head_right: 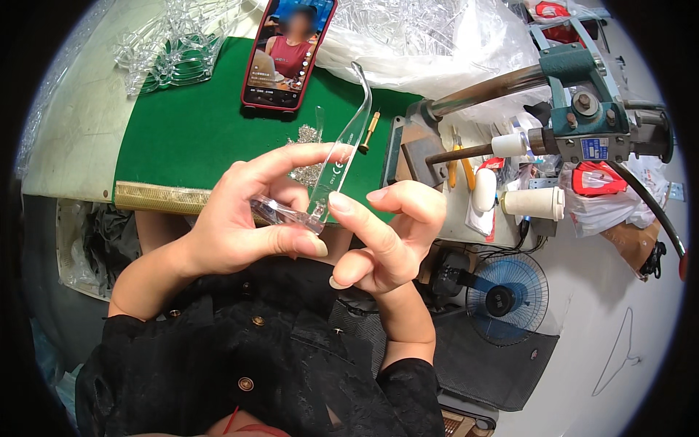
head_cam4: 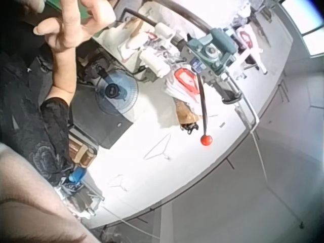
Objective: The person repeatedly picks up clear eyeglass frames and small metal screws from a green work mat, inserts the screws into the hinge area of each frame, and places the frames back on the mat. A smartphone playing a video is visible on the table throughout.
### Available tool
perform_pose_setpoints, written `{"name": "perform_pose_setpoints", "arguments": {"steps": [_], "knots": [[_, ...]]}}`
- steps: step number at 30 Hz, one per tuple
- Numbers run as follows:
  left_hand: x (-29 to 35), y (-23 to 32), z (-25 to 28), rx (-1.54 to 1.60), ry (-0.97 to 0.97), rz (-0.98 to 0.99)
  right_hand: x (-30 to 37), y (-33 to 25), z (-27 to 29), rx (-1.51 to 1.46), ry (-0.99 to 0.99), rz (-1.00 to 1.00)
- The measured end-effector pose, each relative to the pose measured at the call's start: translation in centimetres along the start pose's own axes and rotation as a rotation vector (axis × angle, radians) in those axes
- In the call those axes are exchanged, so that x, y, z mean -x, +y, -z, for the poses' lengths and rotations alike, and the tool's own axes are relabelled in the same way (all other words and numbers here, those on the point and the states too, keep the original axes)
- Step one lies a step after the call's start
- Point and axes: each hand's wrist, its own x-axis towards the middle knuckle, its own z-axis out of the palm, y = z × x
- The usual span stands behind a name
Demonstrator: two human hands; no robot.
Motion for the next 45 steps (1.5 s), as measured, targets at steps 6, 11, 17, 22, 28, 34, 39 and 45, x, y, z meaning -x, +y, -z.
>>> {"name": "perform_pose_setpoints", "arguments": {"steps": [6, 11, 17, 22, 28, 34, 39, 45], "knots": [[-0.1, -0.1, 0.0, 0.015, -0.008, 0.007, 0.4, 0.1, 0.1, -0.022, 0.0, -0.014], [0.0, 0.0, 0.0, -0.005, -0.002, 0.011, 0.4, 0.1, 0.0, -0.03, 0.0, -0.018], [-0.1, -0.2, 0.1, -0.018, -0.018, 0.0, 0.0, 0.5, 0.3, -0.035, -0.019, -0.005], [-0.1, 0.0, 1.0, 0.02, 0.013, 0.008, 0.8, 0.4, 0.1, -0.181, 0.069, -0.327], [0.1, 1.1, 2.5, -0.028, 0.114, -0.055, 6.1, 3.9, -0.7, -0.162, -0.269, -0.712], [0.3, 0.7, 2.6, -0.014, 0.106, -0.009, 6.1, 3.7, -1.5, -0.142, -0.362, -0.672], [0.3, 0.1, 2.6, -0.075, 0.045, -0.051, 5.0, 3.3, -2.4, 0.087, -0.441, -0.445], [0.3, -0.4, 2.4, -0.163, -0.004, -0.115, 4.4, 3.1, -2.4, 0.145, -0.555, -0.405]]}}
